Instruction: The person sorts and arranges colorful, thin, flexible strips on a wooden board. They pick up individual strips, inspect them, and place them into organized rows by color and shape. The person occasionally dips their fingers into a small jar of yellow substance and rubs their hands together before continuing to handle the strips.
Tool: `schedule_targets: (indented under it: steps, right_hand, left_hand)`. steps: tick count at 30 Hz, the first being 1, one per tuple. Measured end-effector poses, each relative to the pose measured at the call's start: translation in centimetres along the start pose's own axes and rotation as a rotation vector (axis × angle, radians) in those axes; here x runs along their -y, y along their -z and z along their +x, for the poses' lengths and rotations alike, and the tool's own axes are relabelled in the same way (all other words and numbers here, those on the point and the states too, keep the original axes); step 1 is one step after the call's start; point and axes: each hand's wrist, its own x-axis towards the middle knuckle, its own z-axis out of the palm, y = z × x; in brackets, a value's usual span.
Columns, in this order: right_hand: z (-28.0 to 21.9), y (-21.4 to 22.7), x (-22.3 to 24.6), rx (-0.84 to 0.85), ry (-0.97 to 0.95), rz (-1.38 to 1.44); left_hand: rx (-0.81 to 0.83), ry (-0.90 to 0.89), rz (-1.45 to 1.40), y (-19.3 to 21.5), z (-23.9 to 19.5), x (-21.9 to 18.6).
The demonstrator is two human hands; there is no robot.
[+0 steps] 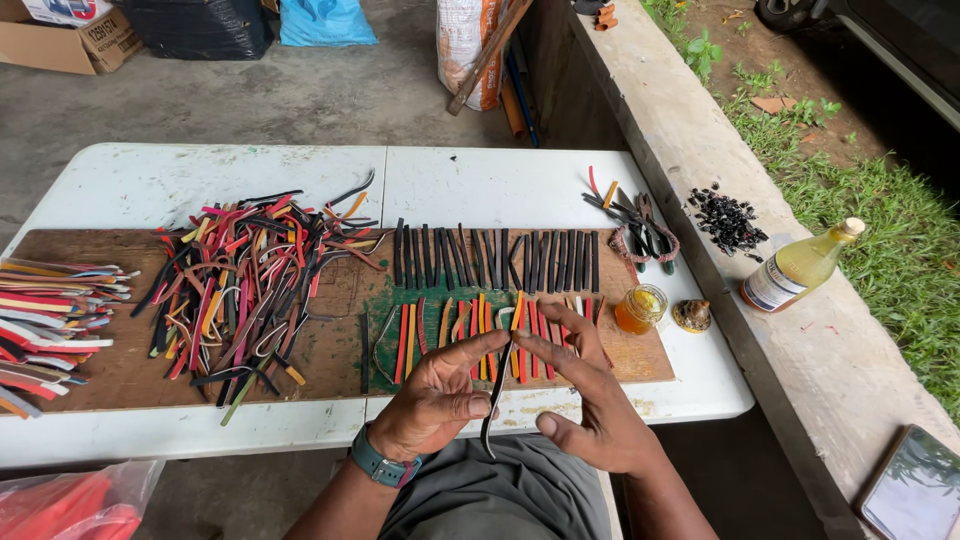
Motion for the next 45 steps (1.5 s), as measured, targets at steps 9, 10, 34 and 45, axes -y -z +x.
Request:
schedule_targets:
  steps: [9, 10, 34, 45]
  right_hand:
    - [-0.1, 0.2, 1.0, -0.029, 0.096, -0.220]
    - [-0.4, 0.2, 1.0, -0.050, 0.083, -0.217]
    - [-0.9, -1.6, 2.0, -0.142, 0.294, -0.383]
    - [0.0, -2.1, 1.6, -0.211, 0.275, -0.536]
  left_hand:
    - [-0.037, 0.014, -0.044, 0.3, 0.3, 0.2]
    - [-0.012, 0.006, -0.038, 0.2, 0.3, 0.3]
    - [-0.165, -0.123, -0.181, 2.2, 0.5, 1.8]
    - [-0.077, -0.029, -0.139, 0.2, -0.5, 0.7]
